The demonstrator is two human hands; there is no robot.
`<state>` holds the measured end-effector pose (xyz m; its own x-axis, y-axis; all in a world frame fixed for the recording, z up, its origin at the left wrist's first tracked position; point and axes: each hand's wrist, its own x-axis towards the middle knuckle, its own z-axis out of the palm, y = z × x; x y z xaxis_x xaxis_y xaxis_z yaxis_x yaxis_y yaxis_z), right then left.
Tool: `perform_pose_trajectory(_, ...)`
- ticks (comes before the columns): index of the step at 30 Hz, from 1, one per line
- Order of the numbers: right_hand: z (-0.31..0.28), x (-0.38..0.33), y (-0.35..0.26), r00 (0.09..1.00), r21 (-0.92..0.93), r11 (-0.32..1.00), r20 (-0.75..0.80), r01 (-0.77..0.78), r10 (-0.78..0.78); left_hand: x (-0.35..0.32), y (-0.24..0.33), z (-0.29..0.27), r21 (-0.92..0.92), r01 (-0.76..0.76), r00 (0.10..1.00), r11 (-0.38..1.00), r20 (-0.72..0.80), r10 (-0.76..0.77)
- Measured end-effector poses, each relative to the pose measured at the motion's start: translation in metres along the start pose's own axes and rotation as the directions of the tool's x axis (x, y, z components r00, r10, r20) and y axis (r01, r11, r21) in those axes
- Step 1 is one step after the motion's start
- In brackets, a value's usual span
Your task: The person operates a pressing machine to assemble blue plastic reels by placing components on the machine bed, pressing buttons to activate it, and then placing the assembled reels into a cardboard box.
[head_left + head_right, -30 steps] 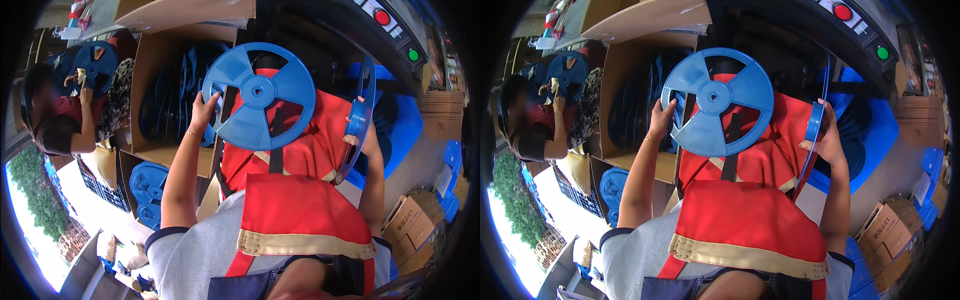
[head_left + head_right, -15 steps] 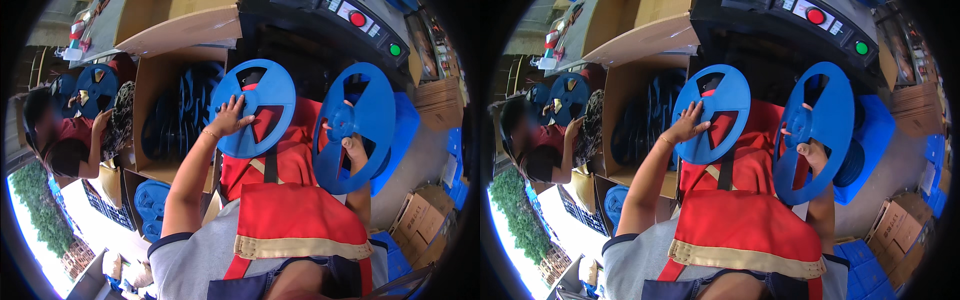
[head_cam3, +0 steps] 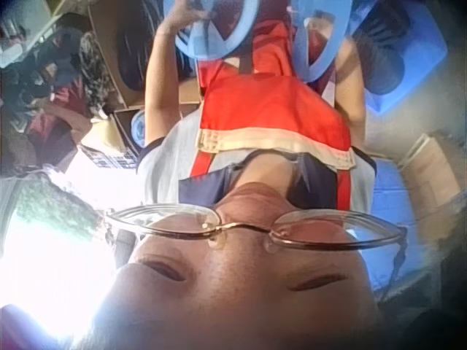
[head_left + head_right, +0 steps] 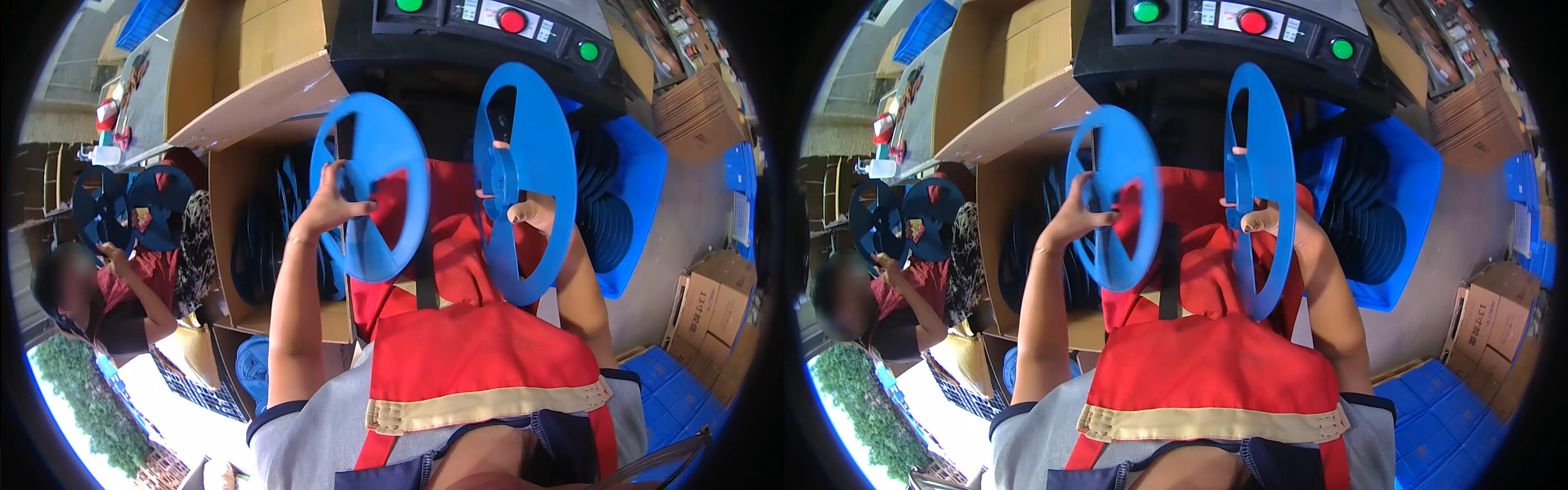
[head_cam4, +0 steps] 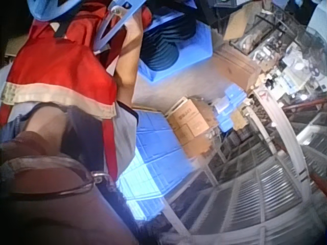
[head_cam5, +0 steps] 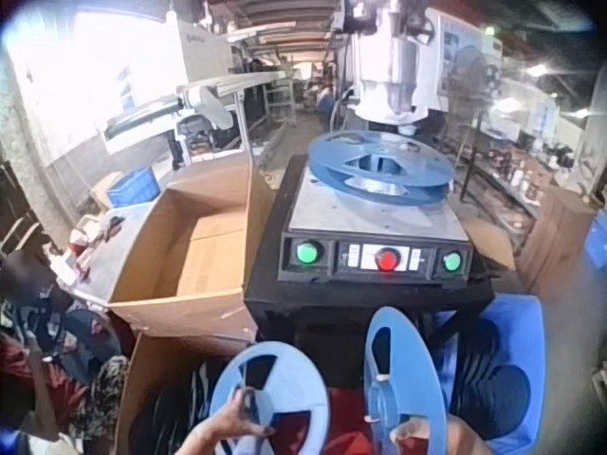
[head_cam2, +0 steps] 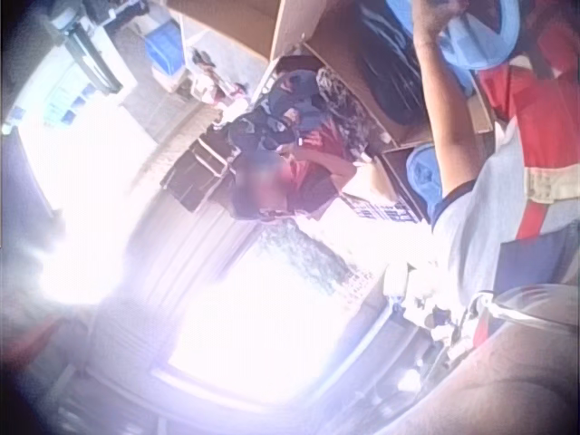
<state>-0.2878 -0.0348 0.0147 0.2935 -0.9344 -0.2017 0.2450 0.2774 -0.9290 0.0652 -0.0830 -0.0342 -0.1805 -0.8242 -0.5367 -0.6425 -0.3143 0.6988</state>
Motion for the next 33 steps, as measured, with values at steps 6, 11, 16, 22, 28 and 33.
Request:
perform_pose_trajectory(6, 0.048, 0.036, -0.019, 0.995, 0.004, 0.996, 0.056, -0.086, 0.086, -0.055, 0.082, -0.008, -0.642, -0.317, 0.909, 0.698, 0.005, 0.418)
perform_pose_trajectory(11, 0.077, 0.046, -0.022, 0.983, 0.029, 0.998, 0.179, -0.053, 0.047, -0.055, 0.108, 0.012, -0.681, -0.297, 0.881, 0.669, 0.075, 0.468)
perform_pose_trajectory(16, 0.073, 0.037, -0.022, 0.971, -0.012, 0.996, 0.22, -0.091, 0.092, -0.062, 0.114, 0.011, -0.679, -0.245, 0.893, 0.692, 0.12, 0.434)
perform_pose_trajectory(22, 0.075, 0.036, -0.009, 0.981, 0.007, 0.997, 0.178, -0.077, 0.075, -0.065, 0.112, 0.007, -0.671, -0.276, 0.865, 0.688, 0.139, 0.482)
perform_pose_trajectory(28, 0.086, 0.027, -0.033, 0.975, -0.109, 0.984, 0.159, -0.141, 0.157, -0.078, 0.105, 0.007, -0.634, -0.332, 0.885, 0.699, 0.046, 0.462)
perform_pose_trajectory(33, 0.085, 0.03, -0.024, 0.987, -0.18, 0.98, 0.124, -0.081, 0.104, -0.091, 0.122, 0.003, -0.743, -0.169, 0.93, 0.647, 0.097, 0.354)
